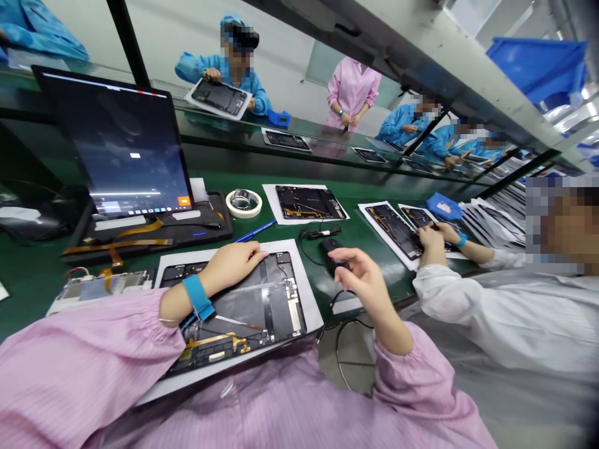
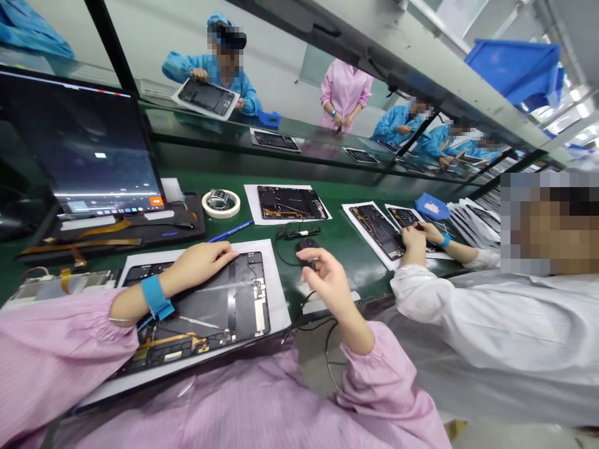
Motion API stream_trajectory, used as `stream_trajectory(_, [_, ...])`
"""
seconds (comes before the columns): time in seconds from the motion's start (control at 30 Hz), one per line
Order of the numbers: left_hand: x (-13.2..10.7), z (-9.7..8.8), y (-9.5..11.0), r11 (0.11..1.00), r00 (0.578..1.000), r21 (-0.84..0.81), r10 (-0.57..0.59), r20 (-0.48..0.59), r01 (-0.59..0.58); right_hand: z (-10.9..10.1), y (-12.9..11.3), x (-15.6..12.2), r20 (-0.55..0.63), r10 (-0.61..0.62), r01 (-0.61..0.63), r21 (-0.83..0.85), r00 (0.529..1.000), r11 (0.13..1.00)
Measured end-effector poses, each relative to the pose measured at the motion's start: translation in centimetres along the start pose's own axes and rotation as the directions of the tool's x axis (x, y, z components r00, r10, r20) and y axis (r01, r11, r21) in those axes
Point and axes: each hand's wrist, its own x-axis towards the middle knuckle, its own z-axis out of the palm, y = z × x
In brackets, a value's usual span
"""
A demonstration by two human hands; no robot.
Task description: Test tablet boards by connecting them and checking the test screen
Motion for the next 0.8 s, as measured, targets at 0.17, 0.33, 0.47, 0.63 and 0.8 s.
stream_trajectory(0.17, [0.0, -0.2, 0.1, 1.000, 1.000, -0.001, 0.001, 0.000, -0.001, -1.1, -2.3, -0.2, 0.174, 0.028, -0.093, 0.377, 0.984, 0.921])
stream_trajectory(0.33, [-0.1, -0.2, 0.0, 1.000, 1.000, 0.012, -0.008, 0.005, 0.008, 2.2, -1.4, -0.6, 0.305, 0.262, -0.327, 0.185, 0.916, 0.927])
stream_trajectory(0.47, [0.0, -0.2, -0.1, 1.000, 1.000, 0.022, -0.008, 0.005, 0.008, 4.3, 0.0, -0.3, 0.370, 0.343, -0.421, 0.156, 0.863, 0.893])
stream_trajectory(0.63, [0.0, -0.2, 0.0, 0.999, 1.000, 0.033, -0.001, 0.009, 0.000, 4.9, 0.6, -0.4, 0.344, 0.368, -0.448, 0.191, 0.864, 0.874])
stream_trajectory(0.8, [0.1, -0.2, 0.0, 0.999, 1.000, 0.033, -0.002, -0.001, 0.002, 5.0, 0.8, -0.2, 0.338, 0.338, -0.417, 0.196, 0.878, 0.887])
